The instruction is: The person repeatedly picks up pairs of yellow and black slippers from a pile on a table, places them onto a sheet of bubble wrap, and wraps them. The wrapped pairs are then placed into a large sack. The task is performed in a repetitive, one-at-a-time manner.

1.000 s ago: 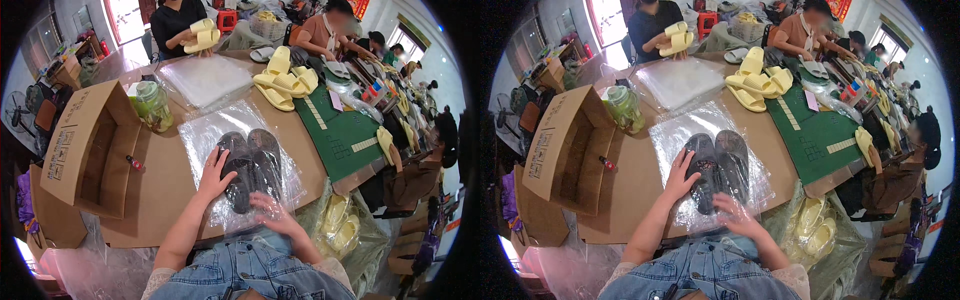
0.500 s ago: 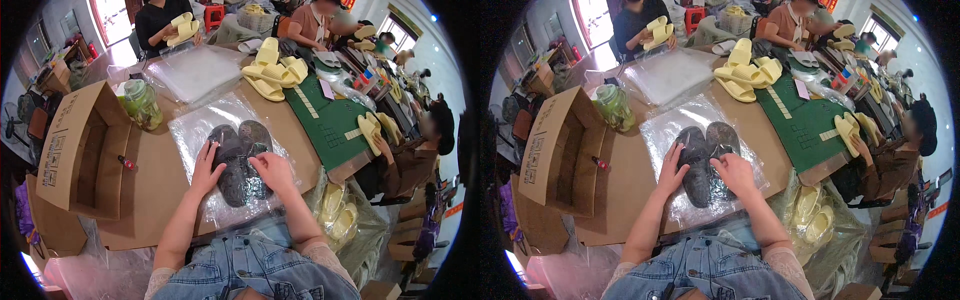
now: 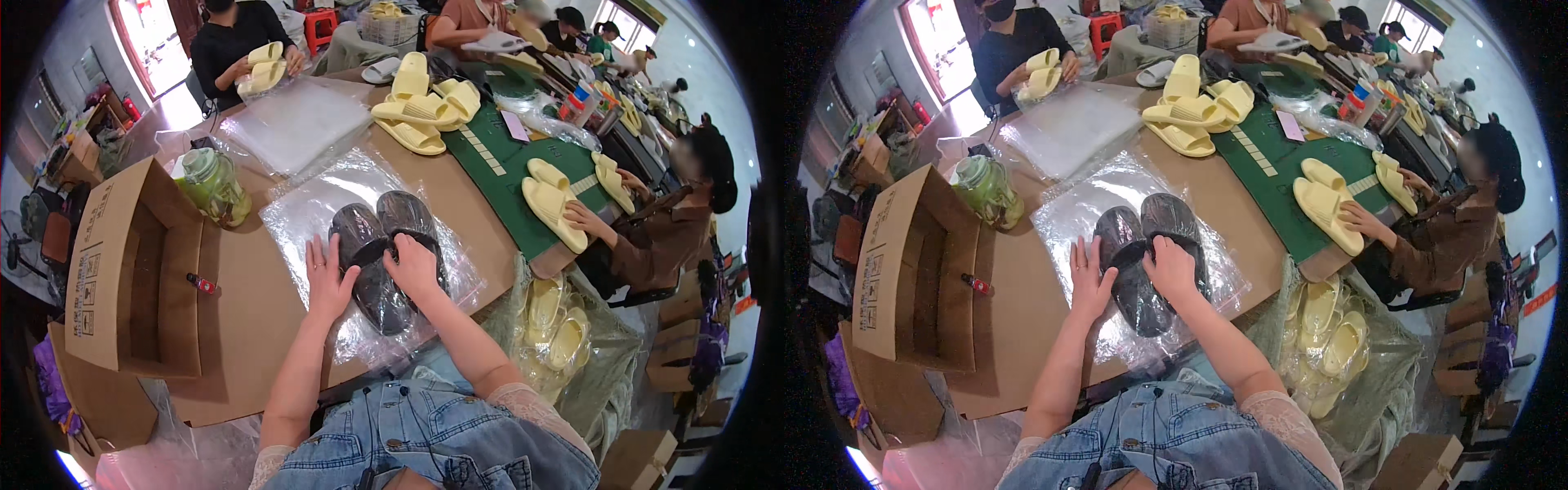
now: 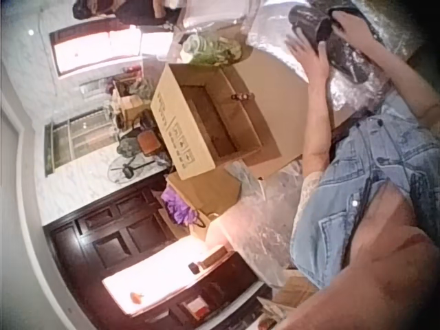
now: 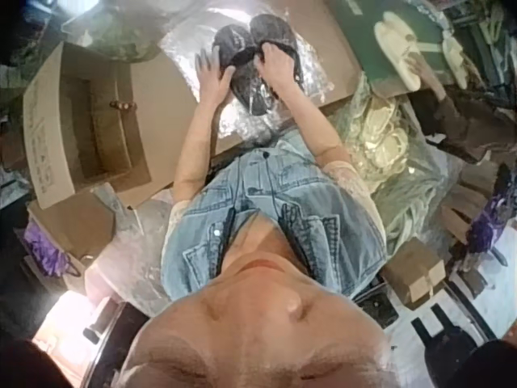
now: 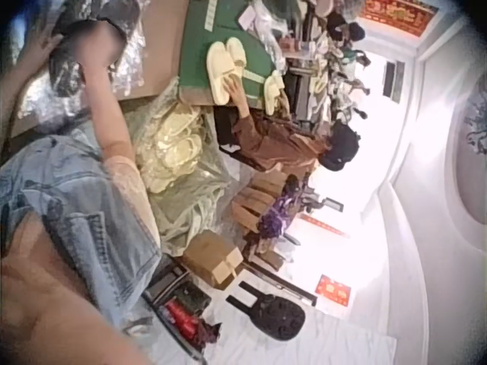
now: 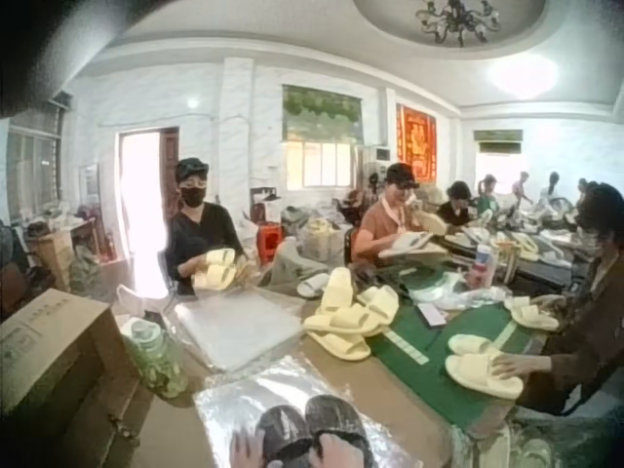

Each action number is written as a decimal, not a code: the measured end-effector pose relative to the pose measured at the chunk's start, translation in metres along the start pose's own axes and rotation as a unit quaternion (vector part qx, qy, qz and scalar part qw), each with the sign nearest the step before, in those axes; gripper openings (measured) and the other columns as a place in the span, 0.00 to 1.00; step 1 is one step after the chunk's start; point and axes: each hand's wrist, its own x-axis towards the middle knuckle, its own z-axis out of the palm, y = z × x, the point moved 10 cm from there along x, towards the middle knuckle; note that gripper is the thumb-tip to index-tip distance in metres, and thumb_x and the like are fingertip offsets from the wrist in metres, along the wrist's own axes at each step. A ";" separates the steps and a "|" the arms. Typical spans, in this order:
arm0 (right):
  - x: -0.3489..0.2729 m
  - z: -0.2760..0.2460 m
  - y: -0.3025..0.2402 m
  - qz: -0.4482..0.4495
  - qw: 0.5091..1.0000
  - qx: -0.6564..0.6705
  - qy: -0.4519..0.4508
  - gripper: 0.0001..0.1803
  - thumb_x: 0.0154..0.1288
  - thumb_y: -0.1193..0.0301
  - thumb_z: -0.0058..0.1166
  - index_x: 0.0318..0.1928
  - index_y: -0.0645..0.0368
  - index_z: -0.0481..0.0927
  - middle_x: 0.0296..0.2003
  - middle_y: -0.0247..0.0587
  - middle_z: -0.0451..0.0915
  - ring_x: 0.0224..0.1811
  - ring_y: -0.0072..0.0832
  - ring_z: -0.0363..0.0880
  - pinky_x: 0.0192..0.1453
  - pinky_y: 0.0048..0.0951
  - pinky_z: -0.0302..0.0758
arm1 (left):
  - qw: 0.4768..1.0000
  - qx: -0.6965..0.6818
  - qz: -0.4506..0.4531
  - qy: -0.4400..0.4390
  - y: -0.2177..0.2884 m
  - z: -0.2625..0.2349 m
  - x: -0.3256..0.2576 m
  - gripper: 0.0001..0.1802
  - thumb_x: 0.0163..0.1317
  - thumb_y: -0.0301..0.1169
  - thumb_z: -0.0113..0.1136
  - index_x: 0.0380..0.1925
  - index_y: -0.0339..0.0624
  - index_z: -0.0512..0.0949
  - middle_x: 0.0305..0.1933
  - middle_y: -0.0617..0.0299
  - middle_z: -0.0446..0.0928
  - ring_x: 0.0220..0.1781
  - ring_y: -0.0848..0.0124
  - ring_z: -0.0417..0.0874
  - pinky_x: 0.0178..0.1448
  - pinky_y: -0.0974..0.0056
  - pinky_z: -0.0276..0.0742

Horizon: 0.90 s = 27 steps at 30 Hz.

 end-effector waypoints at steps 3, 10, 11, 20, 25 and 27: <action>-0.014 -0.021 0.015 0.013 1.000 0.010 -0.006 0.13 0.62 0.63 0.58 0.39 0.59 0.74 0.34 0.46 0.81 0.37 0.47 0.83 0.39 0.48 0.78 | 0.999 -0.008 -0.043 -0.024 -0.014 0.008 -0.001 0.44 0.68 0.49 0.57 0.75 0.36 0.53 0.77 0.35 0.52 0.79 0.36 0.48 0.79 0.42 0.46; -0.084 -0.101 0.090 0.111 0.993 0.022 -0.041 0.14 0.56 0.63 0.62 0.33 0.59 0.75 0.30 0.47 0.79 0.35 0.49 0.81 0.38 0.46 0.75 | 0.993 0.022 -0.050 -0.101 -0.010 0.020 0.001 0.45 0.65 0.43 0.61 0.73 0.30 0.53 0.76 0.38 0.56 0.80 0.41 0.48 0.80 0.46 0.45; -0.094 -0.116 0.098 0.115 0.993 0.012 -0.038 0.14 0.56 0.62 0.62 0.33 0.59 0.75 0.29 0.47 0.79 0.35 0.49 0.81 0.38 0.46 0.75 | 0.992 0.018 -0.059 -0.108 -0.015 0.020 0.000 0.45 0.65 0.42 0.62 0.73 0.30 0.54 0.76 0.38 0.56 0.80 0.41 0.48 0.81 0.47 0.45; -0.216 -0.334 0.275 0.346 0.889 -0.282 0.104 0.16 0.54 0.60 0.60 0.34 0.61 0.77 0.30 0.53 0.82 0.37 0.54 0.82 0.41 0.52 0.75 | 0.992 0.036 -0.017 -0.119 -0.009 0.022 0.000 0.39 0.67 0.40 0.60 0.72 0.32 0.59 0.76 0.40 0.58 0.80 0.43 0.50 0.81 0.47 0.46; -0.331 -0.349 0.381 0.563 0.749 -0.333 -0.103 0.18 0.55 0.57 0.62 0.37 0.59 0.83 0.36 0.52 0.86 0.40 0.51 0.85 0.47 0.49 0.80 | 0.992 0.061 -0.009 -0.109 -0.015 0.019 -0.002 0.37 0.68 0.40 0.59 0.71 0.32 0.61 0.76 0.40 0.58 0.80 0.43 0.50 0.80 0.47 0.47; -0.414 -0.317 0.441 0.653 0.726 -0.169 -0.132 0.15 0.58 0.60 0.60 0.35 0.59 0.84 0.32 0.49 0.84 0.33 0.46 0.83 0.39 0.45 0.80 | 0.992 0.064 -0.004 -0.105 -0.011 0.014 -0.002 0.37 0.68 0.40 0.59 0.71 0.32 0.60 0.76 0.40 0.58 0.79 0.42 0.51 0.80 0.46 0.48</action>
